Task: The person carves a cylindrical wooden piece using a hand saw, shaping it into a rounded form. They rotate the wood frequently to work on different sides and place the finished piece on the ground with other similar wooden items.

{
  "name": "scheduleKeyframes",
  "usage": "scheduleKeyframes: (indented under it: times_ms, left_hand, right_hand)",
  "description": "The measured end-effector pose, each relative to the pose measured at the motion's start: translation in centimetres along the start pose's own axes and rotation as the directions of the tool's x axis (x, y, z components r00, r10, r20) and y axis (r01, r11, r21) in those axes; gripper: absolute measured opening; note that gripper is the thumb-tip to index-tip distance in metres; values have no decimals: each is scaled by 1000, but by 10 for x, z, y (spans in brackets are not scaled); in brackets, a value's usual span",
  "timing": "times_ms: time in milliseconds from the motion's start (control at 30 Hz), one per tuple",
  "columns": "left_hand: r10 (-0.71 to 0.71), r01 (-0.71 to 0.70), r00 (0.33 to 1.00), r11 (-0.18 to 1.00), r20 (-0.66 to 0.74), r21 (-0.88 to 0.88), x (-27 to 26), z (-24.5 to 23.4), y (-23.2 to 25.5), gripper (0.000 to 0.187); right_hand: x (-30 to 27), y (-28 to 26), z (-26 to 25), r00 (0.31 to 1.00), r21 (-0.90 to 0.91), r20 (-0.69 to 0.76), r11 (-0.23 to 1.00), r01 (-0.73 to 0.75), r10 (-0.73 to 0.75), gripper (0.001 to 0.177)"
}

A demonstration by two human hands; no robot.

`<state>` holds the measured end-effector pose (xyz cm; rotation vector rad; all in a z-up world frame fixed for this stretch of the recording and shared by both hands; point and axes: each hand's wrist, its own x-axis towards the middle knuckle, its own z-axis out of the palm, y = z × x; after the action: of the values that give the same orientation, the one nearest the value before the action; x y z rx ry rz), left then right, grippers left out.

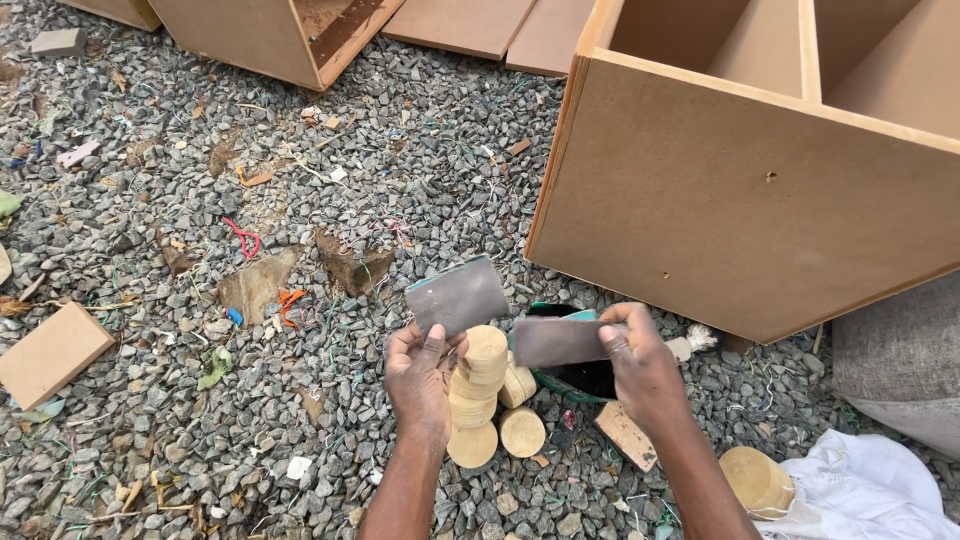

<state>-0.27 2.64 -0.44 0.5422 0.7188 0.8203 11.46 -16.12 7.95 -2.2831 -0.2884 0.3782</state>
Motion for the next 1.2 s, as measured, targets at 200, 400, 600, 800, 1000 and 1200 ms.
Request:
scheduleKeyframes:
  times_ms: [200, 400, 600, 800, 1000, 1200]
  left_hand:
    - [-120, 99, 986, 981, 117, 168, -7, 1, -10, 28]
    - [-128, 49, 950, 962, 284, 269, -14, 5, -4, 18]
    - [-234, -32, 860, 862, 453, 506, -23, 1, -11, 25]
    - [-318, 135, 887, 873, 336, 468, -24, 11, -9, 59]
    - [-317, 163, 900, 882, 299, 443, -34, 22, 8, 65]
    - [-357, 217, 894, 872, 269, 438, -31, 17, -5, 52]
  right_hand:
    - [-13, -24, 13, 991, -20, 137, 1000, 3, 0, 13]
    - [20, 21, 36, 994, 569, 96, 822, -7, -59, 9]
    - [0, 5, 25, 997, 639, 22, 768, 38, -67, 24]
    - [-7, -16, 22, 998, 496, 47, 866, -63, 46, 40]
    - [-6, -12, 30, 997, 611, 66, 788, -78, 47, 53]
    - [-5, -9, 34, 995, 683, 76, 724, -95, 59, 63]
